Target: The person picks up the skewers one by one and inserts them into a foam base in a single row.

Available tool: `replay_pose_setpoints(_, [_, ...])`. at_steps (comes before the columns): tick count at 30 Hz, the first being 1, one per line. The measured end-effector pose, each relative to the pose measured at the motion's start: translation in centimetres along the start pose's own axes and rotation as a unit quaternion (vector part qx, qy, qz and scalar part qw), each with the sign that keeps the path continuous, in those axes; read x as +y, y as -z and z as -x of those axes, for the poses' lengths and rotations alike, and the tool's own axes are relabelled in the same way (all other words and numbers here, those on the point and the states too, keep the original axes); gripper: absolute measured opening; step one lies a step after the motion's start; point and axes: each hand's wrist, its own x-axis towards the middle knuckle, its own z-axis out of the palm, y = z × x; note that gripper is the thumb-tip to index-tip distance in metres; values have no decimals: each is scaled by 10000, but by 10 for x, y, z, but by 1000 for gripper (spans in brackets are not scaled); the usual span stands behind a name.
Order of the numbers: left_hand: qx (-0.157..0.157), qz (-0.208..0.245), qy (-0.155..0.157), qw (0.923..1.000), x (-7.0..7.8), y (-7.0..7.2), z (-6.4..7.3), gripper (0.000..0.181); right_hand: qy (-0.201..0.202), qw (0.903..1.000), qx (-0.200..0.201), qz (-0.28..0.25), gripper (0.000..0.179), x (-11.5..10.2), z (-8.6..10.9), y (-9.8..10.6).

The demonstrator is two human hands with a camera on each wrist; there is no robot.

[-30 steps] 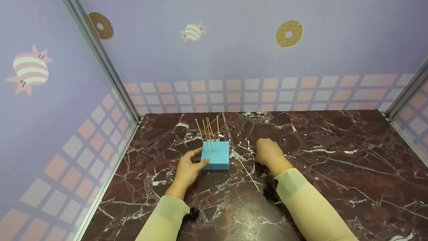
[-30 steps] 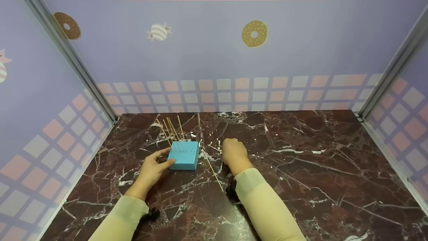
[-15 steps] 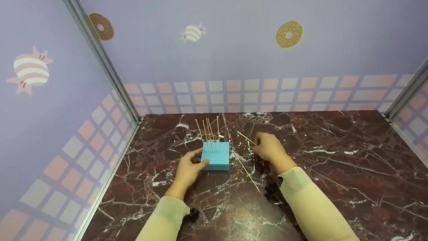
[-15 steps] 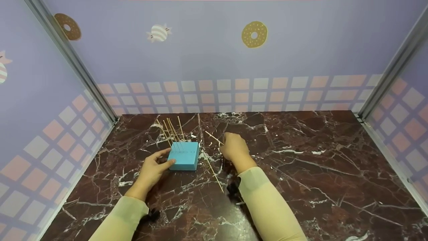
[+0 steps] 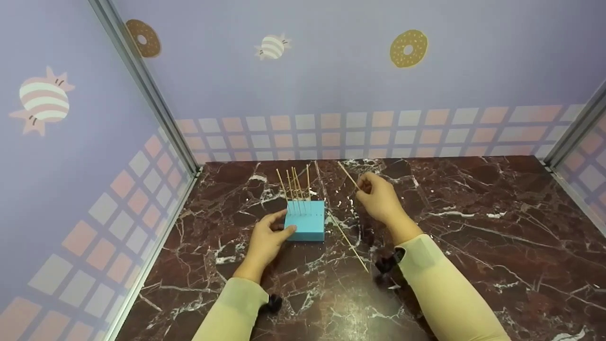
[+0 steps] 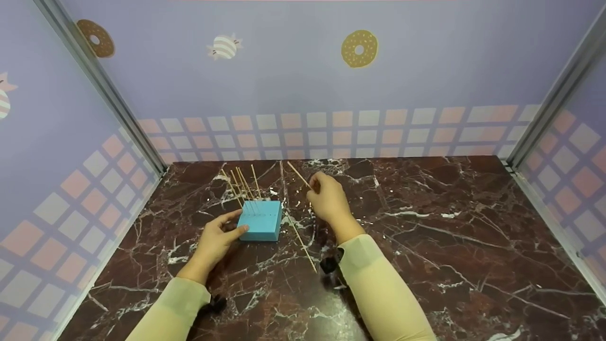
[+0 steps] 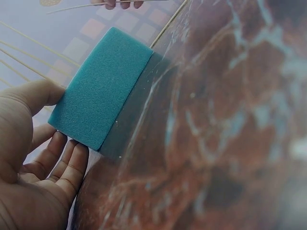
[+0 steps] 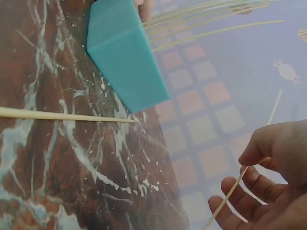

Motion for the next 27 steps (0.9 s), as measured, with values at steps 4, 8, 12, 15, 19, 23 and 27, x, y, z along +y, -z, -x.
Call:
replay_pose_setpoints(4, [5,-1,47,10000,2,0,0,58,119,9987,81,-494,15,-4,0,0])
replay_pose_setpoints(8, [16,7,54,10000,4,0,0,58,189,9966,107,-798,25,-9,-1,1])
replay_pose_setpoints(12, [38,-2,50,10000,4,0,-1,57,154,9943,164,-1041,28,-12,-1,2])
replay_pose_setpoints(15, [55,7,76,10000,3,0,-1,58,119,9923,219,-1213,25,-14,-1,1])
replay_pose_setpoints(19, [38,21,114,9999,2,0,-1,58,87,9904,224,-1362,23,-17,1,-1])
replay_pose_setpoints(23, [15,19,158,9999,2,1,0,58,65,9886,223,-1488,20,-21,3,-5])
replay_pose_setpoints(27, [17,43,174,9998,2,1,1,59,70,9853,287,-1684,18,-25,6,-10])
